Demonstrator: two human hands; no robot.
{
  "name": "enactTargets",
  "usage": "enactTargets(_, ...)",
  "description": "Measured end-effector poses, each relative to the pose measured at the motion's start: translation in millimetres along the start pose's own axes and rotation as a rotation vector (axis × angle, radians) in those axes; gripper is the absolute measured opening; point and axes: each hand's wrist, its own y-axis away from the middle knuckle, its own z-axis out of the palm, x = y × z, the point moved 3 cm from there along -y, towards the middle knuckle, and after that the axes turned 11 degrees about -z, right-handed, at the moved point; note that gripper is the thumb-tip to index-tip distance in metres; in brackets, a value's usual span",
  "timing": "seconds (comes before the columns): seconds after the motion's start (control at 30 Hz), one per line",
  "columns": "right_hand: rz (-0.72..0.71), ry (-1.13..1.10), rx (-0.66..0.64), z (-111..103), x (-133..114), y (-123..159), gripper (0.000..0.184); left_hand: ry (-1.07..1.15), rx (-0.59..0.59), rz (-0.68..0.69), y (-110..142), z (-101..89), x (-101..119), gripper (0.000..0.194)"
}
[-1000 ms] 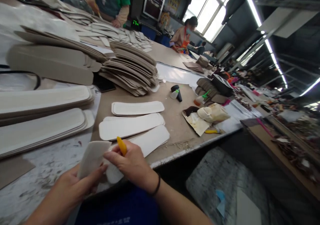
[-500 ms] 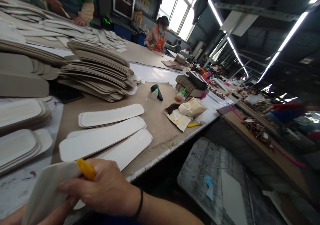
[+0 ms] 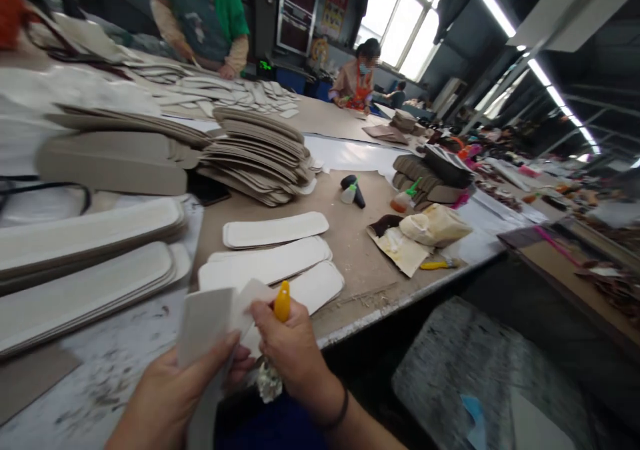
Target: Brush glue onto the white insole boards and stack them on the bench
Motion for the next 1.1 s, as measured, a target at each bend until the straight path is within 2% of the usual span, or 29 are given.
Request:
enactTargets(0.13, 0.021, -0.006, 0.003, -6.2, -2.2, 2.2, 0.042, 0.102, -0.104, -0.031, 21.7, 16.9, 11.8, 0.057)
enactTargets(0.23, -0.002, -0.036, 0.099, -29.0, -23.1, -1.0, 0.045, 0.046, -0.133, -0.049, 26.8, 5.6, 8.4, 0.053)
enactTargets(0.3, 0.002, -0.034, 0.138, -51.4, -43.2, -6.0, 0.044, 0.013, -0.065, -0.02, 25.5, -12.1, 0.8, 0.05)
enactTargets(0.37, 0.021, 0.039, 0.124, -73.5, -63.1, -11.9, 0.042, 0.035, 0.067, 0.027, 22.0, -30.9, -7.9, 0.051)
enactTargets(0.43, 0.052, 0.163, -0.01, -86.0, -76.5, -17.5, 0.037, 0.051, 0.157, 0.042, 17.3, -42.2, -16.3, 0.051)
enactTargets(0.47, 0.054, 0.257, -0.106, -87.3, -79.8, -19.8, 0.034, 0.045, 0.165, 0.029, 14.8, -43.7, -19.6, 0.052)
enactTargets(0.53, 0.014, 0.495, -0.338, -79.2, -78.9, -23.7, 0.03, -0.005, 0.138, -0.009, 10.6, -40.3, -22.6, 0.053)
enactTargets(0.63, -0.073, 0.836, -0.684, -49.3, -61.9, -29.5, 0.031, -0.069, 0.067, -0.046, 7.8, -28.5, -18.3, 0.045)
enactTargets(0.77, 0.034, 1.158, -1.014, -10.5, -34.9, -42.6, 0.023, -0.069, 0.008, -0.063, 4.7, -19.2, -8.3, 0.04)
enactTargets(0.9, 0.099, 1.335, -1.177, 10.5, -25.2, -55.6, 0.024, -0.057, -0.023, -0.09, -0.9, -20.2, -5.8, 0.038)
enactTargets(1.1, 0.026, 1.443, -1.238, 21.8, -16.2, -59.4, 0.028, 0.005, -0.064, -0.158, -3.0, -23.6, -4.6, 0.038)
